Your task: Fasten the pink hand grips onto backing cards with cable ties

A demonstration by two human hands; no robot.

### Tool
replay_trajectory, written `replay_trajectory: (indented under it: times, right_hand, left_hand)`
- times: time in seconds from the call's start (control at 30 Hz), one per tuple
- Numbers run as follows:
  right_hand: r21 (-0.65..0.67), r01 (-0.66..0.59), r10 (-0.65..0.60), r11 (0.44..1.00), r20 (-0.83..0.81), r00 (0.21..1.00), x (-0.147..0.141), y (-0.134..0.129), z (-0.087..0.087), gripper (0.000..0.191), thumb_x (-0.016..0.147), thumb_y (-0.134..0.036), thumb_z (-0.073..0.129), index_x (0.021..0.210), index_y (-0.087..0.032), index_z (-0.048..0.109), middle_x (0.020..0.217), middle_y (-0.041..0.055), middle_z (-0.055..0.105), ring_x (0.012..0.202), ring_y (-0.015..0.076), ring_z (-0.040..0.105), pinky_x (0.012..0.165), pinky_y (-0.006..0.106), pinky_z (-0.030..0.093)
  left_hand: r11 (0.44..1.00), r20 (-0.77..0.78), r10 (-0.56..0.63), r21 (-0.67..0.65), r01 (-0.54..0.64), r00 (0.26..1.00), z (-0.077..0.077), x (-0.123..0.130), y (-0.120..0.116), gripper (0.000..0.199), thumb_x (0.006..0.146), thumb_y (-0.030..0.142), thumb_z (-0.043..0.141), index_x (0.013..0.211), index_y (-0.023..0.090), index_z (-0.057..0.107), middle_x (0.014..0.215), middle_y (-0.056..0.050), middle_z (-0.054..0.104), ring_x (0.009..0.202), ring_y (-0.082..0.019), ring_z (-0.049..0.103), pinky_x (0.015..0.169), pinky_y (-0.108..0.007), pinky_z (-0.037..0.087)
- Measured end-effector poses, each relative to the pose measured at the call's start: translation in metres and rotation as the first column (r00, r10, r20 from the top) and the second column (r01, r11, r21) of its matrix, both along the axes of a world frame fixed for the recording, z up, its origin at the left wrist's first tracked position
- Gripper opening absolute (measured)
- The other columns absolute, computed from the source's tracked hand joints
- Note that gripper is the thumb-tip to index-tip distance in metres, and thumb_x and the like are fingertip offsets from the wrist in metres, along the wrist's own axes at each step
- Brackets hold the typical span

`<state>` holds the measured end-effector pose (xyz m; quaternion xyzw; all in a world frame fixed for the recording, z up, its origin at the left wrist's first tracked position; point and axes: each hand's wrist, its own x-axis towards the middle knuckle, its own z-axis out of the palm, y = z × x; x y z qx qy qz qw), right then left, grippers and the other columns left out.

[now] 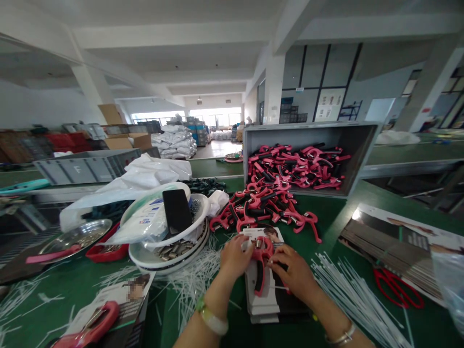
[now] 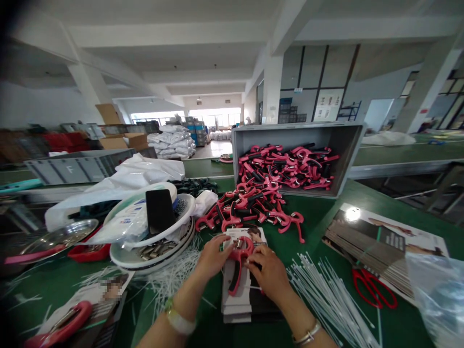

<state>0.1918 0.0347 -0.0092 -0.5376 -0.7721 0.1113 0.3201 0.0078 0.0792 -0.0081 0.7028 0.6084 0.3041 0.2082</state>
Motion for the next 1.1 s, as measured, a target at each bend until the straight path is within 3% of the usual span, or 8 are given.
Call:
replay_trajectory:
  times: [0.1,0.2,0.37,0.5,0.63,0.83,0.97,1.1]
  right_hand:
    - [0.001,-0.026,0.026,1.000,-0.012,1.000,0.000,0.001,0.001,0.014,0.083,-0.029,0.057,0.077,-0.022,0.068,0.085,0.0042,0.057,0.083,0.0174,0.057,0.076,0.031,0.046]
    - [-0.008,-0.047,0.046,0.999,-0.060,0.997,-0.001,0.001,0.002,0.017,0.084,-0.028,0.054,0.075,-0.021,0.067,0.082,0.0042,0.056,0.082,0.0169,0.057,0.075,0.030,0.046]
    - [-0.028,-0.036,0.034,0.999,-0.081,0.996,-0.002,0.004,0.002,0.016,0.083,-0.028,0.055,0.076,-0.021,0.068,0.085,0.0051,0.058,0.085,0.0190,0.058,0.078,0.032,0.046]
    - [-0.043,-0.037,0.032,0.998,-0.103,0.994,-0.003,0.004,0.001,0.016,0.083,-0.027,0.055,0.076,-0.022,0.068,0.085,0.0047,0.059,0.086,0.0191,0.058,0.079,0.032,0.046]
    - [-0.034,-0.011,0.005,0.999,-0.177,0.984,-0.001,0.002,-0.003,0.017,0.084,-0.027,0.052,0.075,-0.022,0.066,0.084,0.0040,0.060,0.084,0.0181,0.058,0.078,0.032,0.047]
    - [-0.023,0.025,-0.031,0.999,-0.278,0.960,-0.002,0.006,-0.008,0.020,0.084,-0.032,0.050,0.073,-0.021,0.063,0.085,0.0052,0.061,0.089,0.0198,0.059,0.081,0.034,0.046]
    - [0.012,0.055,-0.049,0.998,-0.307,0.950,-0.009,0.009,-0.010,0.021,0.083,-0.035,0.051,0.072,-0.021,0.063,0.093,0.0077,0.062,0.116,0.0247,0.048,0.095,0.040,0.040]
    - [-0.016,0.076,-0.077,0.997,-0.314,0.946,-0.012,0.009,-0.011,0.022,0.082,-0.037,0.052,0.071,-0.022,0.063,0.091,0.0075,0.062,0.115,0.0253,0.049,0.095,0.040,0.040]
  left_hand:
    - [0.998,-0.078,-0.032,-0.057,0.027,0.996,0.023,0.018,0.025,0.031,0.073,0.042,0.062,0.097,0.024,0.071,0.109,-0.012,0.066,0.102,-0.037,0.058,0.085,-0.055,0.042]
    - [0.998,-0.090,-0.050,-0.043,0.046,0.995,0.028,0.032,0.032,0.027,0.070,0.043,0.066,0.090,0.027,0.073,0.107,-0.010,0.067,0.100,-0.038,0.057,0.086,-0.060,0.038]
    - [0.996,-0.127,-0.081,0.025,0.085,0.989,0.024,0.041,0.028,0.023,0.074,0.044,0.062,0.088,0.029,0.073,0.119,-0.002,0.061,0.114,-0.035,0.046,0.097,-0.060,0.025]
    - [0.992,-0.152,-0.114,0.042,0.121,0.982,0.025,0.048,0.034,0.015,0.074,0.039,0.063,0.081,0.029,0.072,0.113,-0.001,0.064,0.108,-0.032,0.051,0.097,-0.063,0.021]
    - [0.971,-0.171,-0.209,0.079,0.225,0.963,0.026,0.049,0.035,0.012,0.078,0.027,0.057,0.081,0.025,0.069,0.100,-0.001,0.068,0.101,-0.025,0.055,0.100,-0.052,0.026]
    - [0.927,-0.196,-0.339,0.098,0.362,0.920,0.024,0.029,0.004,0.017,0.081,0.020,0.050,0.086,0.026,0.065,0.092,0.000,0.069,0.095,-0.019,0.057,0.097,-0.038,0.030]
    - [0.937,-0.143,-0.313,0.117,0.330,0.939,0.015,0.025,-0.006,0.022,0.078,0.015,0.049,0.086,0.028,0.066,0.093,0.001,0.070,0.096,-0.019,0.058,0.098,-0.039,0.027]
    - [0.942,-0.066,-0.269,0.187,0.277,0.961,0.005,0.027,-0.006,0.026,0.075,0.011,0.050,0.083,0.028,0.067,0.088,0.002,0.071,0.093,-0.019,0.059,0.099,-0.040,0.026]
